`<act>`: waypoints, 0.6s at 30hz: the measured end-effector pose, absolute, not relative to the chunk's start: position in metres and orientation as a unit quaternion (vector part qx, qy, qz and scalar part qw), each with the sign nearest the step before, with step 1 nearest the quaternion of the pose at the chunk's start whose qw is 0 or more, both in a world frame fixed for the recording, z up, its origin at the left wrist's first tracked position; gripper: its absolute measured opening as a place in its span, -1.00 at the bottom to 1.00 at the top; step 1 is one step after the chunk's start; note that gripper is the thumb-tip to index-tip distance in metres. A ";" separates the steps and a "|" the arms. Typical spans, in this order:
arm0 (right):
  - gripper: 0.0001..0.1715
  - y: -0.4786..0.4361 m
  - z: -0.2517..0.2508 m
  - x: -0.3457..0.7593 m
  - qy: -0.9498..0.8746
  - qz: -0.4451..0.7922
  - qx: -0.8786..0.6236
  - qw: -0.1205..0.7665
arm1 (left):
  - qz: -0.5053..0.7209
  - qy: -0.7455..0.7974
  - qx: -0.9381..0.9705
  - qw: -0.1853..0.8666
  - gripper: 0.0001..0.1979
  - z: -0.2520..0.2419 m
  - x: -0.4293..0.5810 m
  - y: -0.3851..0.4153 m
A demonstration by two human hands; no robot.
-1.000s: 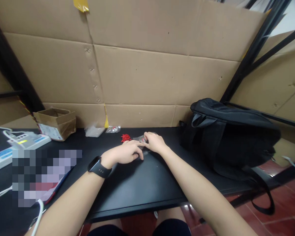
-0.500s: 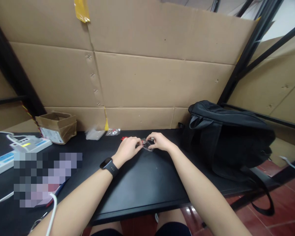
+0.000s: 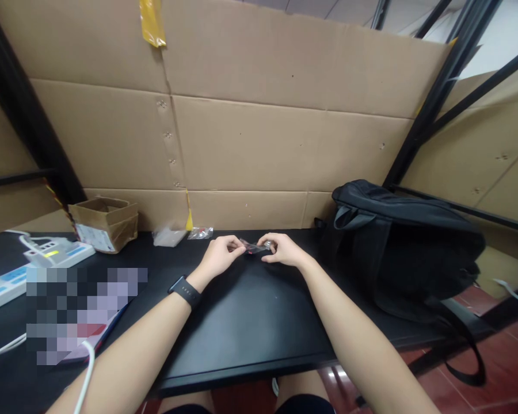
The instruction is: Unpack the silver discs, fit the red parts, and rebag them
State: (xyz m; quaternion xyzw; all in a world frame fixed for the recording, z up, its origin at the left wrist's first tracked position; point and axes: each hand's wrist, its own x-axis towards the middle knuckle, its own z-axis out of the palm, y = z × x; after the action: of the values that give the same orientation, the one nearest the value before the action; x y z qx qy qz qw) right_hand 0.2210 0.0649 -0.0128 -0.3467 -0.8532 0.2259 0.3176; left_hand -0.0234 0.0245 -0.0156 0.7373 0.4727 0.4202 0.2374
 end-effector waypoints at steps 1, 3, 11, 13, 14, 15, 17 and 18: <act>-0.64 0.064 -0.013 0.219 -0.852 0.222 -0.342 0.328 | 0.431 0.465 0.735 0.241 -0.84 -0.016 -0.023 0.025; -0.75 0.062 -0.013 0.214 -0.845 0.224 -0.335 0.353 | 0.453 0.451 0.730 0.240 -0.81 -0.016 -0.022 0.026; -0.65 0.065 -0.013 0.210 -0.804 0.263 -0.382 0.372 | 0.489 0.442 0.695 0.288 -0.72 -0.024 -0.024 0.036; -0.63 0.066 -0.016 0.209 -0.793 0.286 -0.388 0.372 | 0.467 0.437 0.709 0.297 -0.68 -0.024 -0.024 0.035; -0.61 0.066 -0.016 0.209 -0.786 0.304 -0.387 0.374 | 0.451 0.439 0.720 0.292 -0.67 -0.024 -0.024 0.033; -0.60 0.065 -0.016 0.209 -0.778 0.325 -0.383 0.378 | 0.437 0.443 0.731 0.281 -0.68 -0.023 -0.023 0.031; -0.58 0.063 -0.015 0.209 -0.768 0.358 -0.367 0.384 | 0.423 0.453 0.745 0.247 -0.76 -0.019 -0.023 0.027; -0.57 0.062 -0.013 0.210 -0.768 0.368 -0.358 0.382 | 0.421 0.456 0.750 0.229 -0.80 -0.017 -0.023 0.025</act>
State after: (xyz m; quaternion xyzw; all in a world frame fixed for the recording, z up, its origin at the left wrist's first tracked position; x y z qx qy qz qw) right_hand 0.2096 0.0623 -0.0129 -0.3583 -0.7683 0.3680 0.3819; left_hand -0.0229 0.0250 -0.0173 0.7501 0.4561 0.4205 0.2289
